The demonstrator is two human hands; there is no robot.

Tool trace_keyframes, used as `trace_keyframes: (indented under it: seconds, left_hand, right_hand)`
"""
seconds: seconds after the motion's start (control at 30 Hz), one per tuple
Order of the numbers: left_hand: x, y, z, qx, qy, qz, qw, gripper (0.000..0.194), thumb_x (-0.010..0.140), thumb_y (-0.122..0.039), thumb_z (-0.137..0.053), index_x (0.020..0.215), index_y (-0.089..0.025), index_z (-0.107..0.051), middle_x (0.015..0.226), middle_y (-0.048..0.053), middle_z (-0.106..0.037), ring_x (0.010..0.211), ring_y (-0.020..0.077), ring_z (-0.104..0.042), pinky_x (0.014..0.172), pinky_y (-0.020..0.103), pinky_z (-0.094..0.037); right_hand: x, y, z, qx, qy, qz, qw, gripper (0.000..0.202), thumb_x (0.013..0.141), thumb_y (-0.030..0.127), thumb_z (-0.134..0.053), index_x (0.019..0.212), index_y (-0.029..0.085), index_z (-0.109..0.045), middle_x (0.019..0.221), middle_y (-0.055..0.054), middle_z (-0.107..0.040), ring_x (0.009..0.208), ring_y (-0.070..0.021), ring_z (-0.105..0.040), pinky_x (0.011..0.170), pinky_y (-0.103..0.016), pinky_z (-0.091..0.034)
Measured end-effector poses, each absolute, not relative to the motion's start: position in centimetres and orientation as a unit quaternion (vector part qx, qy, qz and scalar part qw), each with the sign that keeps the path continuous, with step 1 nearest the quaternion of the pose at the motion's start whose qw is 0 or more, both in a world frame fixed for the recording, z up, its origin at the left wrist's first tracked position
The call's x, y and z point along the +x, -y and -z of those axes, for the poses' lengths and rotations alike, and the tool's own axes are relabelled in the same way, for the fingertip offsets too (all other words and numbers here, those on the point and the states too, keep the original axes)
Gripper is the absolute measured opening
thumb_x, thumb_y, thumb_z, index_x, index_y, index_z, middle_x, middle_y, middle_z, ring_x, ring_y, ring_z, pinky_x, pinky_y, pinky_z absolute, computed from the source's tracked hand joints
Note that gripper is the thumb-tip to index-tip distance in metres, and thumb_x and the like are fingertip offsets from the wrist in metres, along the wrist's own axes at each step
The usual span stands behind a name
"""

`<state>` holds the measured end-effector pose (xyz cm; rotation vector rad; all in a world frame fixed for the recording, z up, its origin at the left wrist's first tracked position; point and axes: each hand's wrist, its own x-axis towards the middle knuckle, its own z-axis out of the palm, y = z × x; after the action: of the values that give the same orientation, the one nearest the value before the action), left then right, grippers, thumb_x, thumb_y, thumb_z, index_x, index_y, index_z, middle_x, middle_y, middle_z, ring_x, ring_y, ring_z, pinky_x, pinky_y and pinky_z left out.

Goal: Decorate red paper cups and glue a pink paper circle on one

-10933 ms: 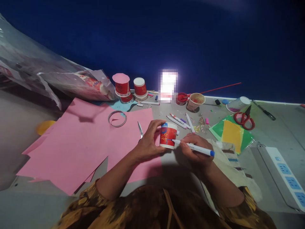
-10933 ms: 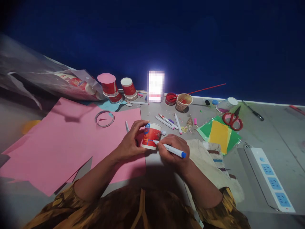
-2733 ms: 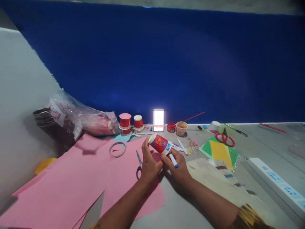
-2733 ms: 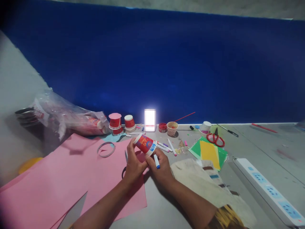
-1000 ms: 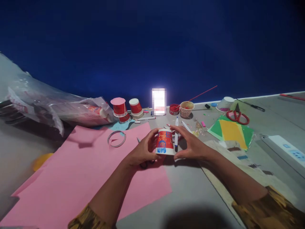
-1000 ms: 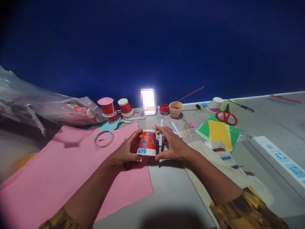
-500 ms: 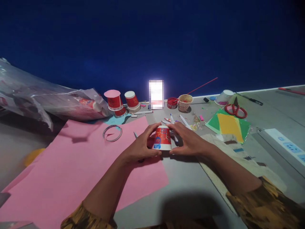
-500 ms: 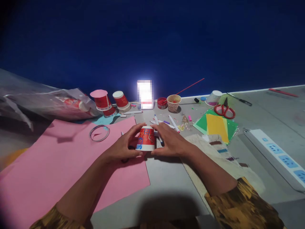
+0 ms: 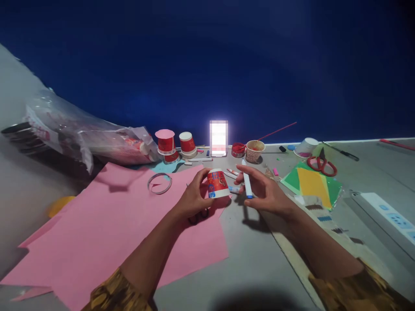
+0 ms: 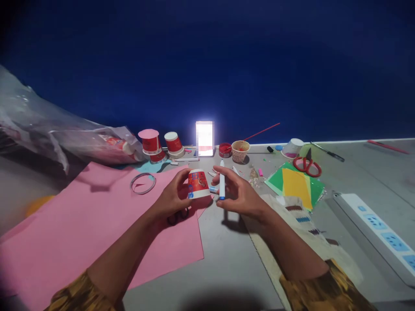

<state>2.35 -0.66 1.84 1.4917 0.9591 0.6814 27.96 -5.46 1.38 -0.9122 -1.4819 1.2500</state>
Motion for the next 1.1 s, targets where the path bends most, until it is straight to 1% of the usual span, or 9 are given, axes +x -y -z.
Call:
trace_keyframes:
  seconds: [0.27,0.37,0.43,0.57,0.77,0.87,0.97,1.03,1.1]
  left_hand:
    - [2.3,0.9,-1.9,0.651,-0.410,-0.294,0.567,0.080,0.076,-0.033,-0.083,0.146,-0.033,-0.045,0.129,0.010,-0.068,0.085,0.0215,-0.071,0.064,0.031,-0.059]
    - [2.3,0.8,-1.9,0.659,-0.412,-0.294,0.557,0.083,0.073,-0.036,-0.087,0.144,-0.032,-0.046,0.131,0.009,-0.067,0.089,0.0231,-0.072,0.068,0.034,-0.061]
    - [2.4,0.7,-2.0,0.668,-0.411,-0.302,0.542,0.086,0.069,-0.037,-0.090,0.144,-0.031,-0.047,0.131,0.010,-0.067,0.096,0.0261,-0.072,0.074,0.037,-0.062]
    - [2.4,0.7,-2.2,0.665,-0.407,-0.294,0.553,0.088,0.071,-0.036,-0.088,0.147,-0.029,-0.043,0.125,0.011,-0.069,0.093,0.0277,-0.073,0.071,0.039,-0.062]
    - [2.3,1.1,-2.1,0.664,-0.401,-0.303,0.553,0.086,0.070,-0.040,-0.089,0.144,-0.031,-0.046,0.128,0.009,-0.066,0.081,0.0201,-0.070,0.058,0.030,-0.059]
    - [2.2,1.0,-1.7,0.658,-0.411,-0.278,0.566,0.084,0.077,-0.044,-0.084,0.149,-0.035,-0.042,0.132,0.009,-0.065,0.072,0.0178,-0.068,0.056,0.032,-0.058]
    - [2.2,0.6,-1.1,0.696,-0.403,-0.293,0.517,0.085,0.077,-0.040,-0.084,0.151,-0.034,-0.042,0.140,0.009,-0.060,0.100,0.0277,-0.071,0.082,0.043,-0.064]
    - [2.3,0.2,-0.7,0.736,-0.382,-0.318,0.460,0.086,0.073,-0.034,-0.086,0.149,-0.030,-0.045,0.148,0.011,-0.053,0.128,0.0337,-0.061,0.106,0.049,-0.056]
    - [2.4,-0.1,-0.3,0.765,-0.357,-0.325,0.426,0.087,0.072,-0.032,-0.086,0.149,-0.028,-0.046,0.153,0.011,-0.047,0.141,0.0352,-0.050,0.118,0.050,-0.047]
  right_hand:
    - [25.8,6.8,-2.4,-0.400,0.553,-0.504,0.530,0.065,0.069,0.037,-0.096,0.127,0.025,-0.067,0.094,-0.004,-0.073,0.078,-0.0182,-0.069,0.066,-0.030,-0.058]
    - [25.4,6.8,-2.2,-0.460,0.538,-0.424,0.565,0.032,0.085,0.044,-0.083,0.107,0.022,-0.074,0.072,0.000,-0.070,0.062,-0.0149,-0.065,0.060,-0.028,-0.056]
    - [25.3,6.7,-1.9,-0.484,0.533,-0.369,0.588,0.027,0.094,0.047,-0.072,0.099,0.021,-0.077,0.062,0.001,-0.066,0.056,-0.0141,-0.061,0.055,-0.028,-0.054]
    - [25.0,7.2,-1.5,-0.481,0.572,-0.284,0.601,0.020,0.096,0.040,-0.071,0.099,0.022,-0.080,0.069,-0.001,-0.072,0.053,-0.0136,-0.061,0.049,-0.026,-0.050]
    - [24.1,8.1,-1.8,-0.464,0.684,-0.138,0.546,0.007,0.093,0.024,-0.070,0.094,0.022,-0.076,0.082,-0.003,-0.078,0.061,-0.0165,-0.070,0.058,-0.029,-0.057]
    - [24.0,8.0,-1.7,-0.451,0.702,-0.111,0.540,0.008,0.094,0.020,-0.068,0.097,0.023,-0.074,0.083,-0.003,-0.079,0.067,-0.0177,-0.073,0.063,-0.030,-0.060]
    - [24.0,7.8,-1.5,-0.442,0.708,-0.088,0.544,0.009,0.093,0.017,-0.069,0.096,0.025,-0.072,0.081,-0.002,-0.078,0.069,-0.0178,-0.074,0.063,-0.030,-0.059]
    - [23.9,7.7,-1.4,-0.433,0.715,-0.080,0.543,0.010,0.092,0.017,-0.070,0.095,0.026,-0.071,0.079,-0.001,-0.077,0.068,-0.0180,-0.073,0.062,-0.030,-0.059]
    - [23.8,7.7,-1.4,-0.431,0.719,-0.079,0.540,0.010,0.092,0.017,-0.070,0.095,0.026,-0.071,0.078,-0.001,-0.077,0.067,-0.0184,-0.073,0.061,-0.031,-0.058]
